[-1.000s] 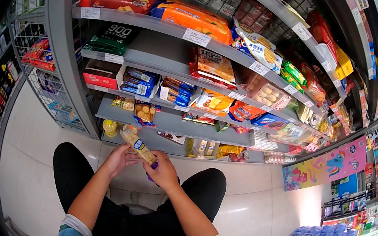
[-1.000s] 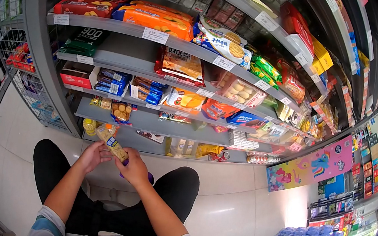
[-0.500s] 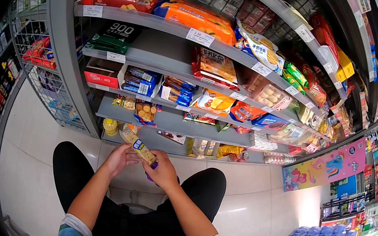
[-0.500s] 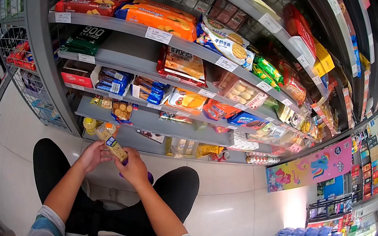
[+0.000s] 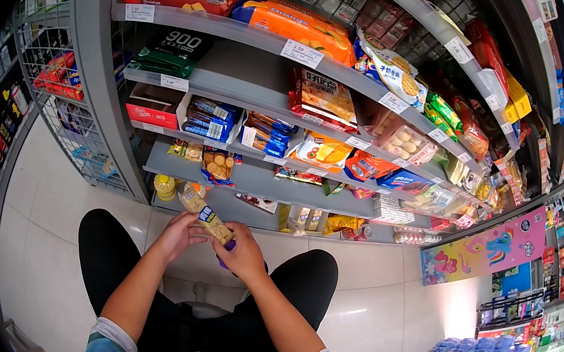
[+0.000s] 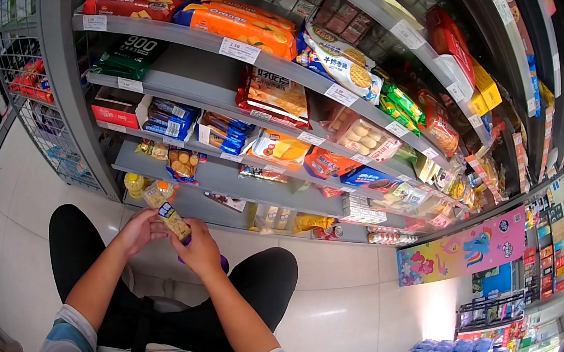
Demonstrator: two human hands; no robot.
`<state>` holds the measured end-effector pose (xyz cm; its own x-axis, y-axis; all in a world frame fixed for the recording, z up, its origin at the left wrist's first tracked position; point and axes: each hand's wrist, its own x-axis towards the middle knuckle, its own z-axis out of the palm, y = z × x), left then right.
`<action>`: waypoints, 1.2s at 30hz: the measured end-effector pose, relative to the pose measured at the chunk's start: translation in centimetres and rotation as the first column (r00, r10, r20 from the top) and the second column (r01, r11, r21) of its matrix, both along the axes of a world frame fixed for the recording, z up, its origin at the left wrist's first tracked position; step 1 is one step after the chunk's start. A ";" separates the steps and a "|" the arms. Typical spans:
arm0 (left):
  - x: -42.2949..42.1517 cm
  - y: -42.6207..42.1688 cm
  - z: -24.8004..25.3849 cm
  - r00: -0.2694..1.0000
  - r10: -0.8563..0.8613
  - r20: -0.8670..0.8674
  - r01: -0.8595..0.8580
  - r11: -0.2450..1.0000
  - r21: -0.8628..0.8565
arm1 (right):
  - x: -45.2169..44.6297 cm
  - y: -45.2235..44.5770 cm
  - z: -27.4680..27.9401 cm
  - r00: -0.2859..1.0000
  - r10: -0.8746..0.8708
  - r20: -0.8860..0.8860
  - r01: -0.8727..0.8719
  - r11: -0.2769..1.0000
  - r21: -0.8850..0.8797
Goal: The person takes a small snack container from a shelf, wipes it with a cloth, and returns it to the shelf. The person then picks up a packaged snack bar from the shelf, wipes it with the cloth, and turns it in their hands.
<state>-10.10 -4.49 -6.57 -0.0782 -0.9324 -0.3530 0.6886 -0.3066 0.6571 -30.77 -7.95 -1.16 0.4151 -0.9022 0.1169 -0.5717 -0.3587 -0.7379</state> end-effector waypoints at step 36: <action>-0.5 -0.2 1.3 0.998 0.062 0.024 -0.062 0.998 0.005 | 0.4 -0.3 -1.1 0.998 0.038 0.056 -0.040 0.999 0.021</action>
<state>-10.63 -4.72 -5.31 -0.0117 -0.9330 -0.3598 0.6903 -0.2678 0.6721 -30.40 -8.22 -2.22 0.4434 -0.8881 0.1209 -0.5156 -0.3631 -0.7761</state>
